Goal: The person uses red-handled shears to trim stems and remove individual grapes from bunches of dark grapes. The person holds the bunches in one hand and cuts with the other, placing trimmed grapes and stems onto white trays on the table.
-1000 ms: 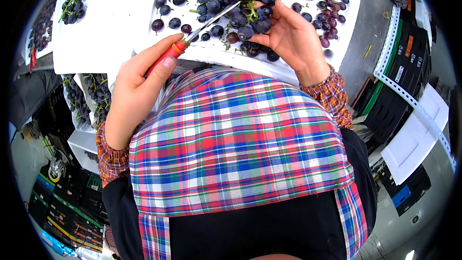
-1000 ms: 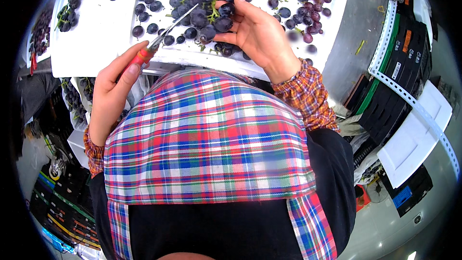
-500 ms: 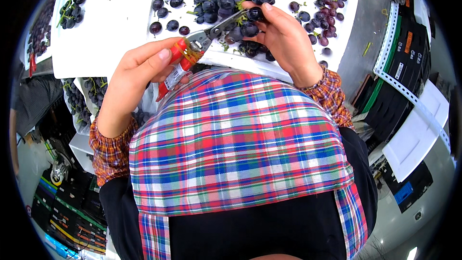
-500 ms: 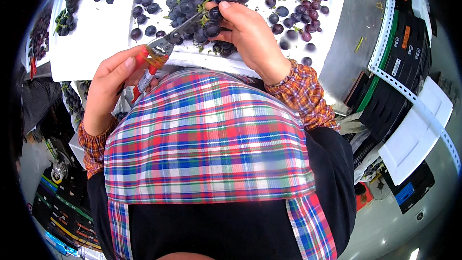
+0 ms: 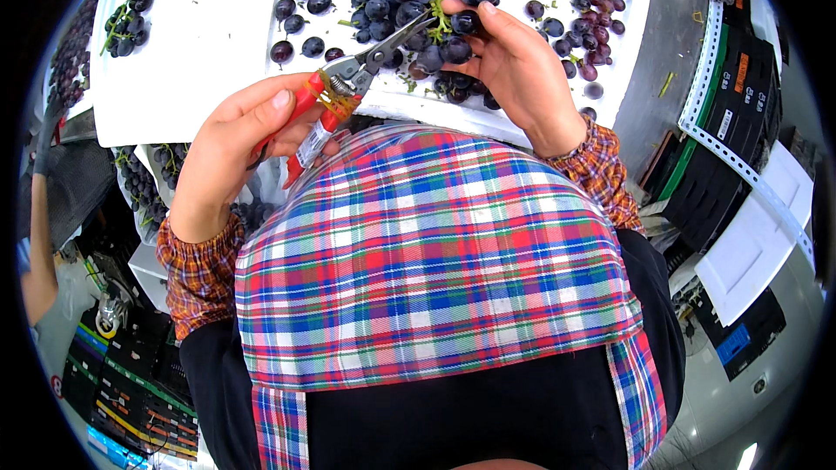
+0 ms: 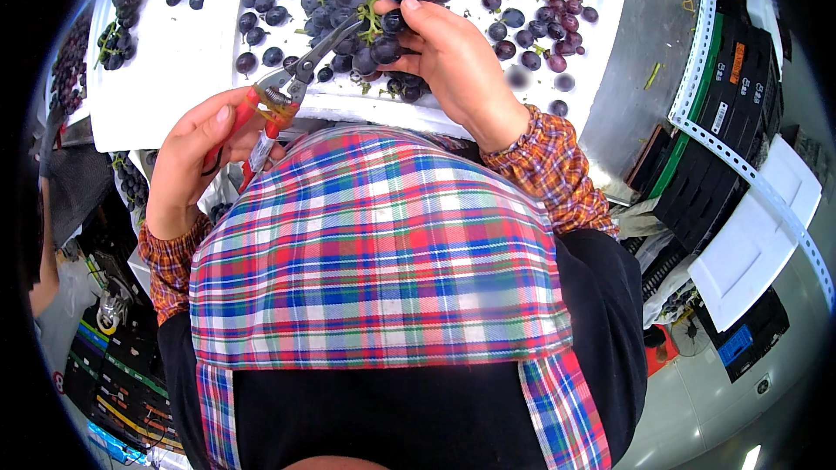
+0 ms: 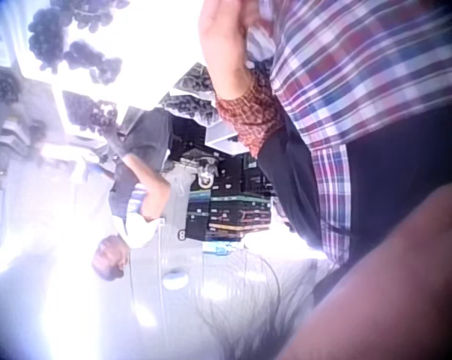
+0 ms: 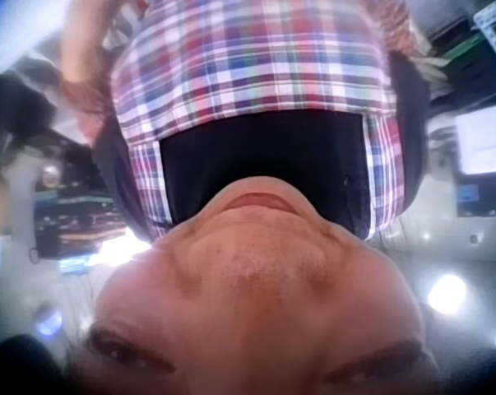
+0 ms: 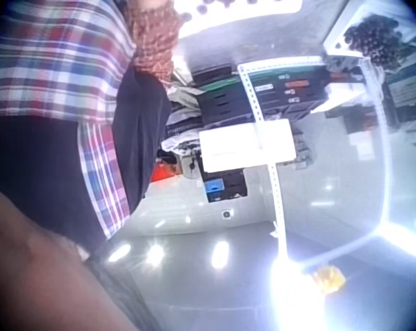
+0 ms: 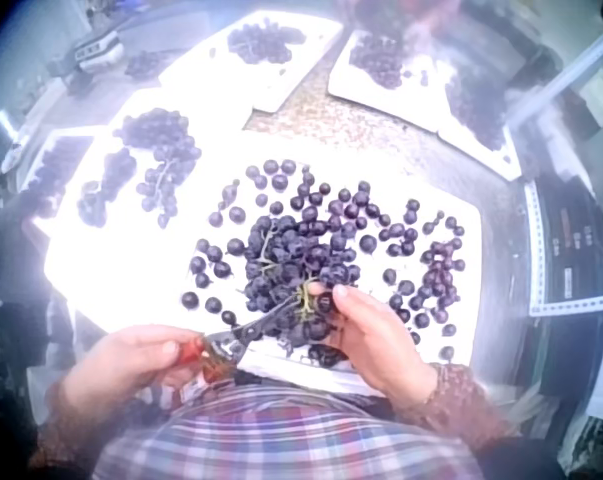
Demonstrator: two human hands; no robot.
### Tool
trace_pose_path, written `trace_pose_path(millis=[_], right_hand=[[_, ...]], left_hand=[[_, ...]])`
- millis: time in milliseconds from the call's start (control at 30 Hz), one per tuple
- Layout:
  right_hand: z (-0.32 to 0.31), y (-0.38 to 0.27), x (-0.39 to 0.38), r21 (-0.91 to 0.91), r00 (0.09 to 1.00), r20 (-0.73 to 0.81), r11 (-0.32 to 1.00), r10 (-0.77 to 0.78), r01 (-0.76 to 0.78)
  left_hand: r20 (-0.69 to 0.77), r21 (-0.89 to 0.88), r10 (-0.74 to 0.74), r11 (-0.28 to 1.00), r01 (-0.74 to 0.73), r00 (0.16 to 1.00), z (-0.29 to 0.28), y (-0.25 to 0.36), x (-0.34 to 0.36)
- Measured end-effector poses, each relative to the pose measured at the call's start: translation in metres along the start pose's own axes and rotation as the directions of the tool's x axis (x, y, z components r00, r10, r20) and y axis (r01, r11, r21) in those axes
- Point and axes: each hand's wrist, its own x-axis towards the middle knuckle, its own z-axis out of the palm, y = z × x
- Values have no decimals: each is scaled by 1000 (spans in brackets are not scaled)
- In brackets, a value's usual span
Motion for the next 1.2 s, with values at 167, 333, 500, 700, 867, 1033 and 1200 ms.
trace_pose_path(millis=[167,333,500,700,867,1033,1200], right_hand=[[3,-2,-1,-23,1000,-18,1000,10,-10],[4,-1,-2,-36,999,-33,999,10,-11],[6,-2,-3,-56,998,-53,998,20,-23],[3,0,-1,-48,999,-45,999,12,-14],[3,1,0,-28,999,-39,1000,12,-13],[1,3,1,-16,999,-42,1000,8,-9],[-1,2,2,11,999,-46,1000,12,-12]], left_hand=[[-31,-41,12,999,-13,999,1,-1,5],[-21,-102,-16,995,14,1000,0,-1,9],[-17,-137,-38,990,35,999,1,1,11],[-52,-172,-41,985,31,998,9,4,9],[-18,-137,-18,990,16,1000,4,-2,12],[-47,-66,7,998,-10,999,7,-2,11],[-77,-76,49,996,-55,996,11,1,0]])
